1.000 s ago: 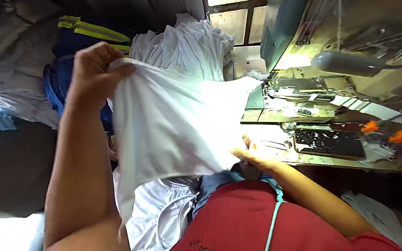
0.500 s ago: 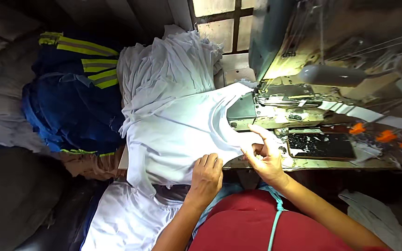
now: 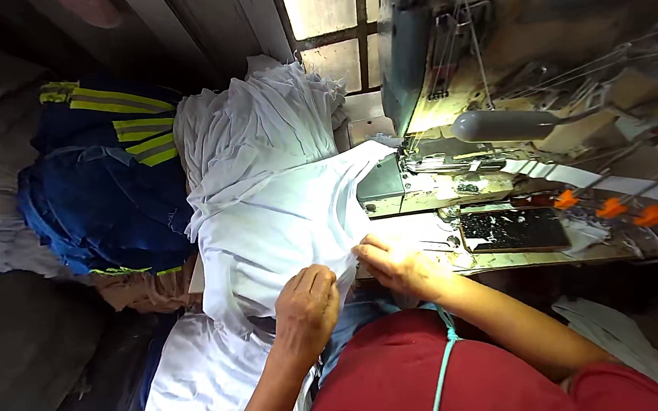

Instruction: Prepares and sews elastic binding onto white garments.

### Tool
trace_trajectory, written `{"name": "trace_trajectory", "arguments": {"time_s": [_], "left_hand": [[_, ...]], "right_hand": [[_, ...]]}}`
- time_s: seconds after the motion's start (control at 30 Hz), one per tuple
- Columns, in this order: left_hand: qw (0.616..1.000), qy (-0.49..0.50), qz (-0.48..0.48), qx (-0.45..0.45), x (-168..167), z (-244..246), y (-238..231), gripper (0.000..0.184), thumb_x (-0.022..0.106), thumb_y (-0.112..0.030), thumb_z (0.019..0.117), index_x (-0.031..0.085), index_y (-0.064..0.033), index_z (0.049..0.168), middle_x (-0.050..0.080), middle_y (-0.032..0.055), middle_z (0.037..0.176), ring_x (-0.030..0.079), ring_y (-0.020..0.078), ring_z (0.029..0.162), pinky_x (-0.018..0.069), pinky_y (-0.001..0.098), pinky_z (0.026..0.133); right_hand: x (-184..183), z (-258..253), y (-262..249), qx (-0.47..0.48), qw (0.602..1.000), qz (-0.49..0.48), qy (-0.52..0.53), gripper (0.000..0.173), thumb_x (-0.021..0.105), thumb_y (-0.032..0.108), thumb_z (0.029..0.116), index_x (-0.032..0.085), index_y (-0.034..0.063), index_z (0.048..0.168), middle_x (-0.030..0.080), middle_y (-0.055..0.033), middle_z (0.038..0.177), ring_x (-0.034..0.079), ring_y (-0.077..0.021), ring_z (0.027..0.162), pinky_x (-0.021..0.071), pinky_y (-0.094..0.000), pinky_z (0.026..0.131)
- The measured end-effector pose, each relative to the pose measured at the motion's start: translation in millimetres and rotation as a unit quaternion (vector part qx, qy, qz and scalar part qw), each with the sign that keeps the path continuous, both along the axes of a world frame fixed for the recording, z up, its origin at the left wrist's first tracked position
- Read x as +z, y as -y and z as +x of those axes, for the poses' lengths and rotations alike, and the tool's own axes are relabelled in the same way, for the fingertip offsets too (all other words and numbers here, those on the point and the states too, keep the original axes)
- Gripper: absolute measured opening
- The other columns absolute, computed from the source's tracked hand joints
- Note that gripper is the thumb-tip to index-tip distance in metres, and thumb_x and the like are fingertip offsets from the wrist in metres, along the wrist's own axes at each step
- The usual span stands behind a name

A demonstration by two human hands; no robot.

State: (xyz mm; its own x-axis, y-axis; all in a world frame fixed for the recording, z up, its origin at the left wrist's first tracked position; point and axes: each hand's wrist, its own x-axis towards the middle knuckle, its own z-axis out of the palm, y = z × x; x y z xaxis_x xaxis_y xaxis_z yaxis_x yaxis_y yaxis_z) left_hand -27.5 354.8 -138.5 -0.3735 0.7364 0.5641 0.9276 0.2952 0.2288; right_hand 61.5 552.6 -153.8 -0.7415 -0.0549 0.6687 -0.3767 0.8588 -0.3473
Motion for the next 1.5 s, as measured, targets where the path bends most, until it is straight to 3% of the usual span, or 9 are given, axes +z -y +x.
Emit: {"name": "trace_trajectory", "arguments": {"time_s": [0.27, 0.47, 0.63, 0.8, 0.97, 1.03, 1.2, 1.3, 1.5], "left_hand": [[0.982, 0.071, -0.024, 0.174, -9, -25, 25, 0.014, 0.066, -0.003, 0.0799, 0.070, 0.0040, 0.091, 0.070, 0.0208, 0.090, 0.070, 0.0398, 0.084, 0.0541, 0.0576, 0.070], [0.946, 0.273, -0.171, -0.044, 10, -38, 58, 0.023, 0.062, -0.010, 0.0923, 0.072, 0.0016, 0.109, 0.074, 0.0152, 0.101, 0.073, 0.0269, 0.094, 0.0581, 0.0471, 0.087], [0.982, 0.156, -0.082, 0.065, 44, -78, 25, 0.022, 0.064, -0.013, 0.0973, 0.072, 0.0038, 0.110, 0.074, 0.0185, 0.104, 0.072, 0.0323, 0.096, 0.0578, 0.0531, 0.087], [0.984, 0.071, -0.026, 0.160, 25, -165, -26, 0.031, 0.065, -0.012, 0.0974, 0.066, 0.0084, 0.120, 0.064, 0.0299, 0.125, 0.060, 0.0477, 0.120, 0.0460, 0.0639, 0.100], [0.980, 0.061, -0.025, 0.187, 21, -146, -14, 0.019, 0.061, -0.008, 0.0995, 0.069, 0.0069, 0.108, 0.070, 0.0259, 0.108, 0.066, 0.0446, 0.106, 0.0474, 0.0630, 0.097], [0.983, 0.100, -0.024, 0.151, 21, -119, 0, 0.020, 0.064, -0.010, 0.0988, 0.070, 0.0051, 0.111, 0.072, 0.0222, 0.096, 0.071, 0.0392, 0.090, 0.0553, 0.0591, 0.082], [0.992, 0.067, 0.015, 0.108, -12, -69, 20, 0.018, 0.062, -0.011, 0.0971, 0.075, 0.0017, 0.101, 0.075, 0.0161, 0.092, 0.074, 0.0302, 0.081, 0.0599, 0.0484, 0.073], [0.989, 0.039, 0.013, 0.141, -22, -52, 31, 0.019, 0.061, -0.010, 0.0960, 0.075, 0.0023, 0.101, 0.073, 0.0177, 0.089, 0.073, 0.0330, 0.079, 0.0584, 0.0498, 0.071], [0.982, -0.079, 0.057, 0.164, -41, -35, 34, 0.020, 0.059, -0.007, 0.0947, 0.079, -0.0019, 0.095, 0.075, 0.0150, 0.088, 0.074, 0.0289, 0.078, 0.0571, 0.0414, 0.068]], "right_hand": [[31, 0, -41, -0.008, 0.998, -0.062, 0.003, 0.017, 0.060, 0.008, 0.0949, 0.075, 0.0026, 0.101, 0.066, -0.0076, 0.081, 0.062, -0.0143, 0.067, 0.0504, -0.0280, 0.058], [-1, 16, -45, 0.016, 0.991, -0.056, 0.121, 0.024, 0.056, 0.020, 0.0999, 0.075, 0.0057, 0.106, 0.070, -0.0095, 0.086, 0.065, -0.0185, 0.071, 0.0546, -0.0333, 0.065], [-36, 43, -47, -0.072, 0.984, -0.132, 0.098, 0.033, 0.061, 0.025, 0.0999, 0.071, -0.0016, 0.117, 0.069, -0.0193, 0.114, 0.067, -0.0154, 0.078, 0.0568, -0.0256, 0.066], [-64, 70, -60, -0.203, 0.975, -0.025, 0.085, 0.029, 0.061, 0.024, 0.0963, 0.076, 0.0009, 0.105, 0.072, -0.0178, 0.105, 0.069, -0.0355, 0.100, 0.0557, -0.0476, 0.088], [-76, 71, -58, -0.266, 0.958, 0.079, 0.072, 0.027, 0.056, 0.017, 0.1000, 0.077, 0.0006, 0.102, 0.072, -0.0190, 0.097, 0.070, -0.0392, 0.091, 0.0558, -0.0494, 0.077], [-75, 65, -60, -0.258, 0.960, 0.089, 0.059, 0.025, 0.054, 0.011, 0.0995, 0.074, -0.0021, 0.094, 0.071, -0.0204, 0.092, 0.070, -0.0395, 0.086, 0.0555, -0.0492, 0.073], [-59, 44, -44, -0.121, 0.983, -0.128, 0.059, 0.034, 0.040, 0.013, 0.1078, 0.066, -0.0090, 0.106, 0.068, -0.0138, 0.090, 0.067, -0.0147, 0.081, 0.0564, -0.0250, 0.080], [-26, 15, -17, -0.032, 0.984, -0.132, 0.119, 0.027, 0.041, 0.004, 0.1048, 0.059, -0.0098, 0.119, 0.068, -0.0134, 0.090, 0.067, -0.0168, 0.075, 0.0577, -0.0306, 0.073], [-5, -49, 27, -0.056, 0.994, 0.056, 0.075, 0.023, 0.061, 0.020, 0.0981, 0.068, -0.0016, 0.100, 0.068, -0.0137, 0.080, 0.069, -0.0281, 0.066, 0.0554, -0.0400, 0.056]]}}
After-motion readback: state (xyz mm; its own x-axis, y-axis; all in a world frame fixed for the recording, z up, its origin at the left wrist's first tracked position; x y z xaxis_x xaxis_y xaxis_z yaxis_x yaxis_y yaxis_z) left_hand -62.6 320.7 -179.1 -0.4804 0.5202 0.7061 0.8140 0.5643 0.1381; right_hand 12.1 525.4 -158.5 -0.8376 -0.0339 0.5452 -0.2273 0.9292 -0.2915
